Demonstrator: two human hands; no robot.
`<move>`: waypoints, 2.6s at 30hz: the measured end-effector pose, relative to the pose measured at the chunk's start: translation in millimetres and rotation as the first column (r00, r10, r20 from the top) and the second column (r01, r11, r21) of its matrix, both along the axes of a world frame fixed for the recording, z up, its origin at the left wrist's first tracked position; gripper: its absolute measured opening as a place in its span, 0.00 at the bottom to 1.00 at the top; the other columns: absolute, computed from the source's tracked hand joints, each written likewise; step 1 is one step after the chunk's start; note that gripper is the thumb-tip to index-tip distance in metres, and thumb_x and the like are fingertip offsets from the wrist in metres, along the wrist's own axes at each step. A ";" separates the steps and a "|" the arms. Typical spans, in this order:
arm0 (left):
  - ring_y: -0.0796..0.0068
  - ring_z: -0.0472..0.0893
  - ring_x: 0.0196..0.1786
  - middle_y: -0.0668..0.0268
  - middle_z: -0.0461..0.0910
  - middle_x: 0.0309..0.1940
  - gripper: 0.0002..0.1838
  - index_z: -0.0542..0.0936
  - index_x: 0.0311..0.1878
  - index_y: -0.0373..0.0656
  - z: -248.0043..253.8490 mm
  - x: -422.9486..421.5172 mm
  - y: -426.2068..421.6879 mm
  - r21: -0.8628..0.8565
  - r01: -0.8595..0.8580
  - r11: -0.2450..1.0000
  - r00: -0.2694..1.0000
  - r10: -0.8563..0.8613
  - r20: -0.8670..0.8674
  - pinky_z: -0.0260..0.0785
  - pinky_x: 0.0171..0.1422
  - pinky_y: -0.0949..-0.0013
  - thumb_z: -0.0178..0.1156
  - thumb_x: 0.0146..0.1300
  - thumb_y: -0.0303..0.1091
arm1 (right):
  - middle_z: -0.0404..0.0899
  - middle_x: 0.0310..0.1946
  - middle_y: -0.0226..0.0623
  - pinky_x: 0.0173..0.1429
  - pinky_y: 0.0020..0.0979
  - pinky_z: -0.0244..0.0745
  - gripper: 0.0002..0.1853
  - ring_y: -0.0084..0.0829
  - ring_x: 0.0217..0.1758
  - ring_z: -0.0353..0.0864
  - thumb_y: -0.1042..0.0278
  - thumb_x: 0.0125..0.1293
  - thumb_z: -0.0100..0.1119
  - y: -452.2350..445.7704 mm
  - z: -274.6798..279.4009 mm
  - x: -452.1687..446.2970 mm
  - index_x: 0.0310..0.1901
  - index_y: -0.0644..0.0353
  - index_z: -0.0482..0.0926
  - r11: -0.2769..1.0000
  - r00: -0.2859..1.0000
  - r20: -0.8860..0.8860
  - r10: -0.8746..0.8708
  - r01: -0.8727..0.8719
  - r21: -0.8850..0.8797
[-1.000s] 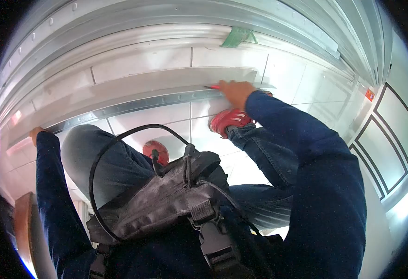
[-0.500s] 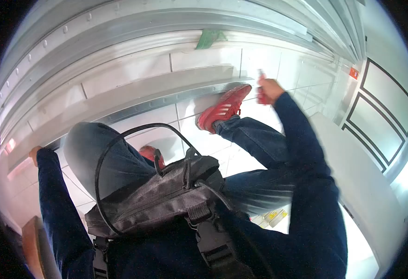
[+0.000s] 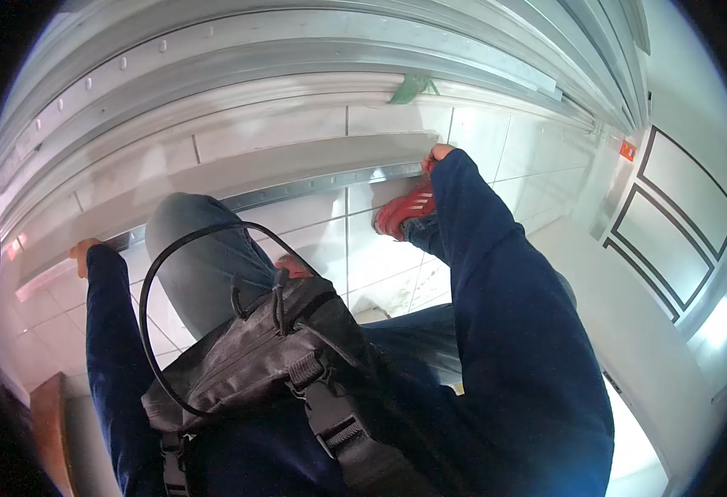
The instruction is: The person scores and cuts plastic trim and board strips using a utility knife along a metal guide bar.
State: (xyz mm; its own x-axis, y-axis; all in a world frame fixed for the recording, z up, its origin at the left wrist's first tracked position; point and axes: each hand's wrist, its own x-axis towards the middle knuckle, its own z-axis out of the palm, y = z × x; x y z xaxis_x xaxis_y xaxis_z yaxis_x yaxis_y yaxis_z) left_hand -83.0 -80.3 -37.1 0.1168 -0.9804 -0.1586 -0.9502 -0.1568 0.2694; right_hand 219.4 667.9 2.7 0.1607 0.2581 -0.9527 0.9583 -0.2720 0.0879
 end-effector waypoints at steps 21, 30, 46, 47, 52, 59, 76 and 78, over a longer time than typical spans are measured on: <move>0.52 0.81 0.43 0.45 0.78 0.41 0.32 0.70 0.44 0.29 13.3 -1.3 18.2 -0.090 0.050 0.995 0.999 -0.051 -0.008 0.74 0.46 0.56 0.48 0.62 0.57 | 0.77 0.20 0.36 0.27 0.27 0.66 0.12 0.26 0.21 0.72 0.73 0.53 0.42 -40.7 7.2 -27.8 0.18 0.61 0.75 0.641 0.666 -0.207 0.717 -0.746 -0.178; 0.54 0.82 0.39 0.48 0.79 0.39 0.32 0.71 0.42 0.30 -27.2 5.1 -15.9 -0.164 0.003 0.986 0.998 0.006 0.060 0.75 0.41 0.56 0.52 0.59 0.58 | 0.76 0.21 0.43 0.30 0.31 0.72 0.11 0.36 0.25 0.76 0.76 0.57 0.40 -208.3 15.7 -69.5 0.23 0.66 0.74 0.920 0.922 -0.190 -0.337 0.365 0.140; 0.47 0.79 0.44 0.46 0.78 0.39 0.30 0.73 0.40 0.30 -4.3 -3.4 9.0 -0.192 0.134 0.972 0.990 -0.123 0.070 0.71 0.49 0.52 0.39 0.69 0.54 | 0.78 0.30 0.58 0.40 0.51 0.70 0.13 0.58 0.35 0.77 0.64 0.64 0.45 -433.6 31.9 -250.5 0.47 0.61 0.64 0.111 -0.185 -0.581 0.792 -0.893 0.436; 0.46 0.79 0.44 0.45 0.78 0.39 0.30 0.73 0.41 0.30 -6.8 -4.2 13.5 -0.181 0.121 0.976 0.993 -0.118 0.026 0.70 0.50 0.52 0.38 0.70 0.54 | 0.77 0.29 0.60 0.39 0.52 0.69 0.14 0.58 0.35 0.77 0.64 0.63 0.47 -457.6 25.5 -262.2 0.47 0.61 0.63 0.061 -0.228 -0.601 0.766 -0.905 0.420; 0.52 0.77 0.48 0.50 0.74 0.43 0.28 0.70 0.45 0.33 29.5 -12.5 24.3 -0.027 0.114 0.993 0.993 -0.115 -0.002 0.71 0.51 0.54 0.34 0.71 0.52 | 0.79 0.31 0.58 0.43 0.49 0.73 0.12 0.54 0.37 0.80 0.71 0.61 0.43 -556.7 26.9 -298.8 0.44 0.67 0.66 -0.181 -0.504 -0.591 0.630 -0.835 0.519; 0.52 0.76 0.50 0.49 0.74 0.46 0.28 0.70 0.45 0.31 20.9 -11.3 20.9 -0.054 0.123 0.991 0.992 -0.125 -0.021 0.70 0.52 0.54 0.36 0.70 0.52 | 0.79 0.30 0.58 0.40 0.48 0.73 0.09 0.54 0.35 0.80 0.74 0.61 0.45 -583.7 15.4 -307.6 0.42 0.68 0.67 -0.205 -0.579 -0.555 0.597 -0.779 0.593; 0.50 0.81 0.42 0.47 0.79 0.39 0.29 0.74 0.40 0.30 -32.9 -9.2 -20.7 -0.165 0.007 0.986 0.998 -0.016 -0.053 0.74 0.46 0.54 0.47 0.65 0.55 | 0.78 0.34 0.53 0.39 0.47 0.74 0.09 0.53 0.37 0.79 0.74 0.63 0.41 -243.6 59.9 -143.8 0.45 0.60 0.62 -0.390 -0.438 -0.270 0.858 -0.896 0.213; 0.53 0.82 0.43 0.48 0.80 0.41 0.29 0.76 0.40 0.31 -4.4 -13.7 5.3 -0.071 -0.086 0.994 0.979 0.071 -0.193 0.74 0.47 0.53 0.48 0.64 0.55 | 0.78 0.37 0.52 0.42 0.45 0.75 0.12 0.51 0.40 0.80 0.74 0.64 0.43 -205.3 65.3 -125.9 0.49 0.59 0.62 -0.454 -0.469 -0.213 0.857 -0.883 0.118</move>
State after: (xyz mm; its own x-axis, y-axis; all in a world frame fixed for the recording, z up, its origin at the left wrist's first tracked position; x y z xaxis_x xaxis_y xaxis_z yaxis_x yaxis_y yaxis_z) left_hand -96.6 -75.0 -41.6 0.1689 -0.9796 -0.1085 -0.8661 -0.2001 0.4581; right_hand 93.5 462.6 68.0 -0.3073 -0.2111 -0.9279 -0.2093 0.9662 -0.1505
